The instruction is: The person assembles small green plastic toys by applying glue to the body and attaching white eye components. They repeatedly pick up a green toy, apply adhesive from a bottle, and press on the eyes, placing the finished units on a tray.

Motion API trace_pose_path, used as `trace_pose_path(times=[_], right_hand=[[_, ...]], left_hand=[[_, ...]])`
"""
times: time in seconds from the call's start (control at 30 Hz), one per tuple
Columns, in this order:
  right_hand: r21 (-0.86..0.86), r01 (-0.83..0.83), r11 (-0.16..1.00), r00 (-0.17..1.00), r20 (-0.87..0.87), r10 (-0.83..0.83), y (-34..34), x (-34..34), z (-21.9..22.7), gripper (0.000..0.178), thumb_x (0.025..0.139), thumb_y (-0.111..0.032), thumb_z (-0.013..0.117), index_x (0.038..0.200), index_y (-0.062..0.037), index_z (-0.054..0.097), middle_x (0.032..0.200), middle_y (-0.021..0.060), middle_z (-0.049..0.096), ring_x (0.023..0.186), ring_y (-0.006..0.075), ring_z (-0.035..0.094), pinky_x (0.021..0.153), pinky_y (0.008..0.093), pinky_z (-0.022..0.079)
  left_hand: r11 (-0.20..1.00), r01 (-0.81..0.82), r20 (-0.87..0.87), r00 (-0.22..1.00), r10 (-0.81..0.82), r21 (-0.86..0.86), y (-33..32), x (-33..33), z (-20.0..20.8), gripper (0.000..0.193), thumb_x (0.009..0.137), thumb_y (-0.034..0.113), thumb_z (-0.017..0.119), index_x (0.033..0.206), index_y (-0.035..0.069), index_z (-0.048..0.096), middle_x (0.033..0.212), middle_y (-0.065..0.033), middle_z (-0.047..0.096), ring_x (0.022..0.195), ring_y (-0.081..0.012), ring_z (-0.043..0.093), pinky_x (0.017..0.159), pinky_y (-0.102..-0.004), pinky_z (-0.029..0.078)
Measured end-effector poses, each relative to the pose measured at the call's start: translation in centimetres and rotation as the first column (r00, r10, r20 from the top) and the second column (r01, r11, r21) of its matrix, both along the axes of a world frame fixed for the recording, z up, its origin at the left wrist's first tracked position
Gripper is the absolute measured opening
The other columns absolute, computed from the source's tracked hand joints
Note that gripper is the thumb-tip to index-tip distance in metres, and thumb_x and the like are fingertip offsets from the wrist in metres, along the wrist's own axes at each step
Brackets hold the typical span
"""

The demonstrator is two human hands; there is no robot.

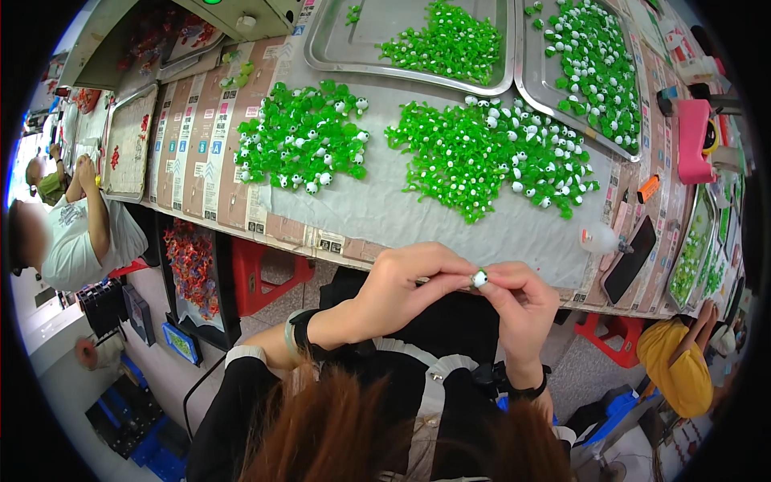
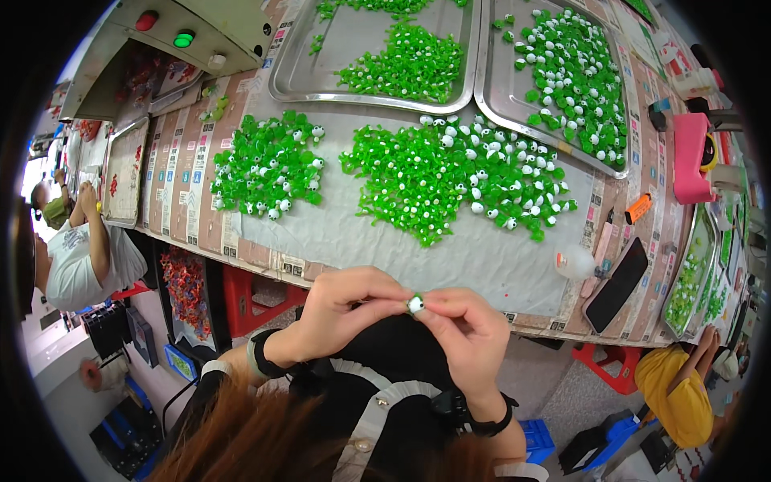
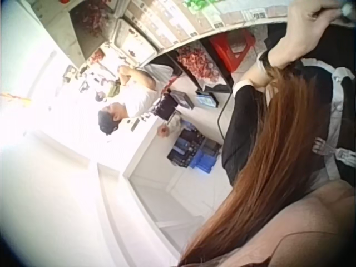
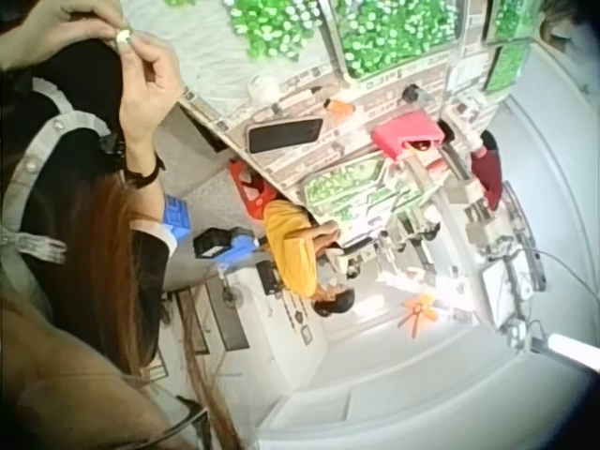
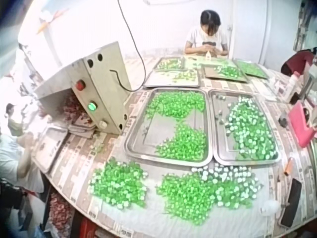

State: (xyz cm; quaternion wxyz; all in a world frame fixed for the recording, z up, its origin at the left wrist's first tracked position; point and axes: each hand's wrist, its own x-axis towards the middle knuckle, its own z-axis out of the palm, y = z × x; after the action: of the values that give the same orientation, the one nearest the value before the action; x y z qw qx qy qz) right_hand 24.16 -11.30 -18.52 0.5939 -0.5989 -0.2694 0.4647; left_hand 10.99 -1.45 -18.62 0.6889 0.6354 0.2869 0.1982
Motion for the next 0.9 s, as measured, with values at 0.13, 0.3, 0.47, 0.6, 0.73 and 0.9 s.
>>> trace_pose_path(times=[0.13, 0.3, 0.47, 0.6, 0.73, 0.9], right_hand=[[-0.126, 0.038, 0.991, 0.939, -0.335, -0.079, 0.7, 0.7, -1.6, 0.006, 0.072, 0.004, 0.053, 0.078, 0.0056, 0.054, 0.075, 0.0122, 0.058, 0.065, 0.0142, 0.056, 0.060, 0.0224, 0.046], [-0.167, 0.021, 0.986, 0.926, -0.370, -0.082, 0.8, 0.9, -2.8, 0.007, 0.074, 0.001, 0.053, 0.079, 0.0059, 0.053, 0.073, 0.0117, 0.058, 0.062, 0.0138, 0.056, 0.058, 0.0223, 0.046], [-0.175, 0.015, 0.985, 0.923, -0.376, -0.081, 1.1, 0.8, -4.0, 0.007, 0.075, -0.001, 0.053, 0.078, 0.0049, 0.054, 0.071, 0.0102, 0.057, 0.060, 0.0130, 0.055, 0.057, 0.0216, 0.045], [-0.194, 0.015, 0.981, 0.909, -0.405, -0.094, 1.2, 0.7, -4.5, 0.008, 0.075, -0.003, 0.054, 0.079, 0.0042, 0.054, 0.071, 0.0096, 0.057, 0.060, 0.0121, 0.055, 0.056, 0.0212, 0.045], [-0.207, 0.000, 0.978, 0.898, -0.429, -0.091, 1.2, 0.9, -4.6, 0.008, 0.075, -0.004, 0.054, 0.078, 0.0038, 0.054, 0.071, 0.0092, 0.057, 0.060, 0.0117, 0.055, 0.055, 0.0211, 0.045], [-0.235, -0.018, 0.972, 0.900, -0.427, -0.087, 1.5, 1.0, -4.4, 0.008, 0.075, -0.004, 0.054, 0.078, 0.0031, 0.054, 0.070, 0.0088, 0.057, 0.059, 0.0115, 0.054, 0.054, 0.0213, 0.045]], left_hand=[[0.878, -0.041, -0.039, 0.999, 0.026, -0.477, -0.1, 0.5, -1.0, 0.015, 0.077, 0.002, 0.051, 0.089, -0.005, 0.054, 0.081, -0.0090, 0.058, 0.073, -0.0120, 0.056, 0.067, -0.0222, 0.046], [0.750, -0.051, -0.061, 0.998, 0.014, -0.660, 0.2, 0.7, -2.1, 0.018, 0.077, 0.005, 0.052, 0.091, -0.006, 0.053, 0.082, -0.0107, 0.058, 0.073, -0.0125, 0.056, 0.067, -0.0220, 0.047], [0.741, -0.054, -0.062, 0.998, 0.016, -0.669, 0.4, 0.7, -3.2, 0.018, 0.077, 0.005, 0.053, 0.090, -0.006, 0.052, 0.080, -0.0111, 0.058, 0.070, -0.0130, 0.057, 0.065, -0.0216, 0.047], [0.739, -0.066, -0.085, 0.996, 0.012, -0.670, 0.5, 0.8, -3.7, 0.018, 0.077, 0.006, 0.053, 0.090, -0.006, 0.052, 0.079, -0.0114, 0.058, 0.069, -0.0130, 0.057, 0.065, -0.0210, 0.047], [0.730, -0.057, -0.072, 0.997, 0.011, -0.681, 0.5, 0.9, -4.0, 0.018, 0.077, 0.007, 0.054, 0.089, -0.006, 0.052, 0.078, -0.0110, 0.058, 0.068, -0.0130, 0.057, 0.064, -0.0209, 0.047], [0.718, -0.059, -0.092, 0.996, -0.007, -0.694, 0.6, 0.9, -4.2, 0.018, 0.076, 0.008, 0.054, 0.088, -0.006, 0.052, 0.077, -0.0105, 0.058, 0.068, -0.0129, 0.057, 0.063, -0.0209, 0.047]])
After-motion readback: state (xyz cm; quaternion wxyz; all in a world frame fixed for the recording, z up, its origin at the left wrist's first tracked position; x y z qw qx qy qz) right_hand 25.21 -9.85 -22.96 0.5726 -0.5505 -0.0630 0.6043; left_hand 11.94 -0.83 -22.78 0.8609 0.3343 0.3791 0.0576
